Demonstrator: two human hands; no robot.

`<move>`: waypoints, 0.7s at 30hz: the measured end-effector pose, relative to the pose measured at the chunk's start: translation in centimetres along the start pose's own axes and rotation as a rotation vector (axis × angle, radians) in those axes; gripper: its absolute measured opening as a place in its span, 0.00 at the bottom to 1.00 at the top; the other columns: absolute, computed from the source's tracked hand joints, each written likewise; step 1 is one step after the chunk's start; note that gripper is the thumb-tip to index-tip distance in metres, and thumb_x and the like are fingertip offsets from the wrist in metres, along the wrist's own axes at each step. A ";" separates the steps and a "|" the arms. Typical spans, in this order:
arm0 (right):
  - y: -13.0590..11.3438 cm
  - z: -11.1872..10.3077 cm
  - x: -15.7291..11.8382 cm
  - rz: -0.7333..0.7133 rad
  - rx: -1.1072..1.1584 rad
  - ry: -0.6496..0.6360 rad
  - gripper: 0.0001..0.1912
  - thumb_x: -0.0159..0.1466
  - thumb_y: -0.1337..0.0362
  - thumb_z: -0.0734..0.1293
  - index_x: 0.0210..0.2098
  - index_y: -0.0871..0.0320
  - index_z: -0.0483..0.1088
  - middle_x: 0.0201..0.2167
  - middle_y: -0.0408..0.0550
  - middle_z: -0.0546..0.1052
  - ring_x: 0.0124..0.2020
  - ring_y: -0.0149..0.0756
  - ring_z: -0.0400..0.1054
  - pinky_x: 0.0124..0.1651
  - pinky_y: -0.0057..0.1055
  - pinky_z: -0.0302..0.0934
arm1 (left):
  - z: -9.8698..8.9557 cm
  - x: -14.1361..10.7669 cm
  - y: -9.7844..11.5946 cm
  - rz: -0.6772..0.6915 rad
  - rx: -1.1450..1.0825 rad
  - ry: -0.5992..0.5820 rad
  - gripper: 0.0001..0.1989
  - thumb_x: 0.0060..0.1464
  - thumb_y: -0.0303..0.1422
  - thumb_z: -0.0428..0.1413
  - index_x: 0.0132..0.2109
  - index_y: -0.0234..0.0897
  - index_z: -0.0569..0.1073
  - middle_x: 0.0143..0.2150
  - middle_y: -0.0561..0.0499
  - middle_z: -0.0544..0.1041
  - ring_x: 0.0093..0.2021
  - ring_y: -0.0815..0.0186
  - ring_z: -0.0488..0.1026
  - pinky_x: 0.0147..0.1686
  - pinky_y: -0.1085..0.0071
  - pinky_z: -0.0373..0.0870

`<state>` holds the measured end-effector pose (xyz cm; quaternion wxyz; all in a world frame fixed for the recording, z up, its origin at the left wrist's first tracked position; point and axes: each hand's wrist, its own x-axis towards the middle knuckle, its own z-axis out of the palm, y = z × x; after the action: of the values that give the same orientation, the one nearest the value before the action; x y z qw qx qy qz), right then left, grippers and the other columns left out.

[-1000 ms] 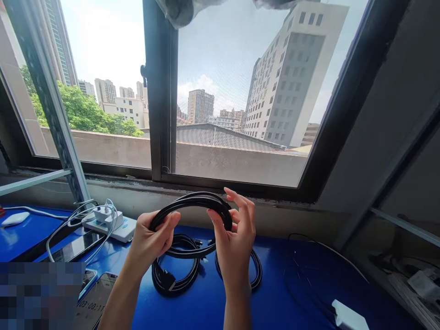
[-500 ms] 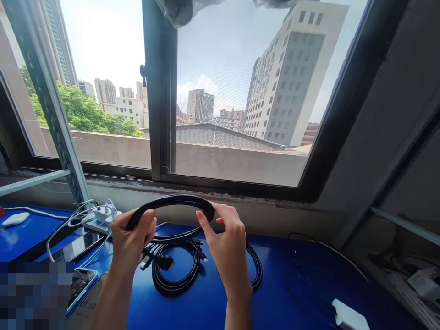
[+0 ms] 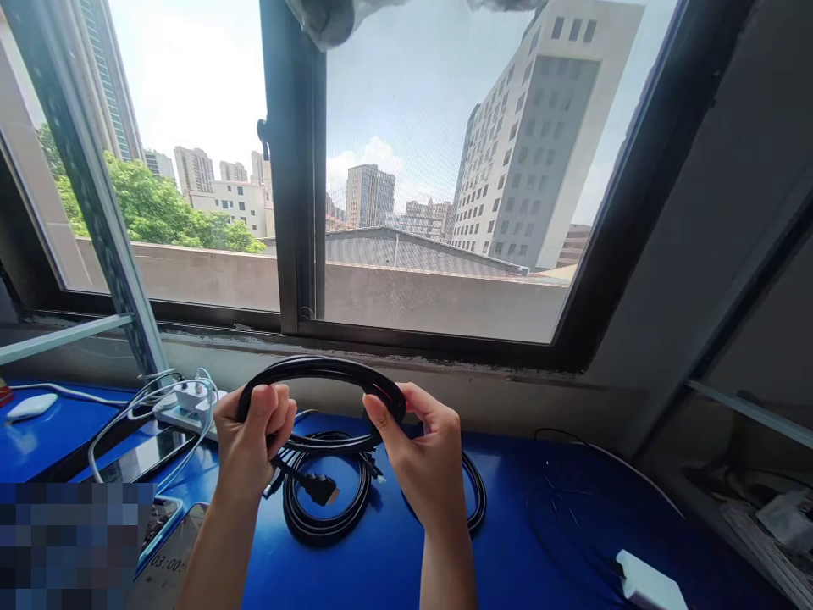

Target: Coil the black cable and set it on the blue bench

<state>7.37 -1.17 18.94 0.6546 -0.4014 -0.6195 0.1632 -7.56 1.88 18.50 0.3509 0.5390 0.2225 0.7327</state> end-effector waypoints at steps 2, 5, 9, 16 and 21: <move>-0.1 0.0 0.0 0.025 0.084 -0.046 0.12 0.57 0.54 0.70 0.26 0.57 0.76 0.25 0.47 0.77 0.27 0.33 0.71 0.29 0.24 0.65 | 0.1 0.0 -0.1 -0.017 -0.019 0.006 0.33 0.42 0.57 0.58 0.15 0.37 0.51 0.11 0.62 0.47 0.10 0.81 0.44 0.08 0.80 0.36; -0.3 0.0 -0.2 0.105 0.265 -0.167 0.18 0.55 0.49 0.70 0.25 0.59 0.74 0.21 0.46 0.74 0.21 0.30 0.69 0.24 0.22 0.64 | 0.0 0.1 -0.4 -0.061 -0.042 0.016 0.32 0.41 0.58 0.58 0.16 0.37 0.51 0.11 0.62 0.47 0.10 0.81 0.43 0.08 0.81 0.35; -0.5 0.3 -0.5 0.181 0.394 -0.297 0.20 0.56 0.47 0.69 0.32 0.59 0.73 0.18 0.43 0.71 0.17 0.27 0.65 0.20 0.22 0.61 | -0.1 0.3 -0.6 -0.130 -0.050 0.027 0.32 0.39 0.59 0.58 0.18 0.37 0.53 0.12 0.63 0.48 0.10 0.81 0.44 0.09 0.81 0.36; -0.6 0.0 -0.5 0.156 0.386 -0.340 0.35 0.62 0.38 0.57 0.57 0.57 0.61 0.20 0.43 0.72 0.24 0.33 0.69 0.32 0.30 0.66 | -1.0 1.0 -0.4 -0.183 0.044 0.114 0.27 0.37 0.56 0.61 0.24 0.38 0.61 0.10 0.65 0.51 0.10 0.80 0.45 0.10 0.80 0.39; 0.1 0.5 -0.4 0.047 -0.098 -0.192 0.26 0.60 0.51 0.67 0.56 0.51 0.65 0.36 0.45 0.75 0.32 0.31 0.71 0.35 0.26 0.65 | -1.3 1.2 -0.7 -0.291 0.184 -0.001 0.27 0.37 0.57 0.60 0.21 0.37 0.62 0.10 0.63 0.49 0.10 0.80 0.42 0.11 0.76 0.35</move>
<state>6.86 -1.27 18.52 0.5677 -0.4299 -0.6770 0.1858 -8.79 3.31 18.38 0.4026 0.5314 0.3641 0.6503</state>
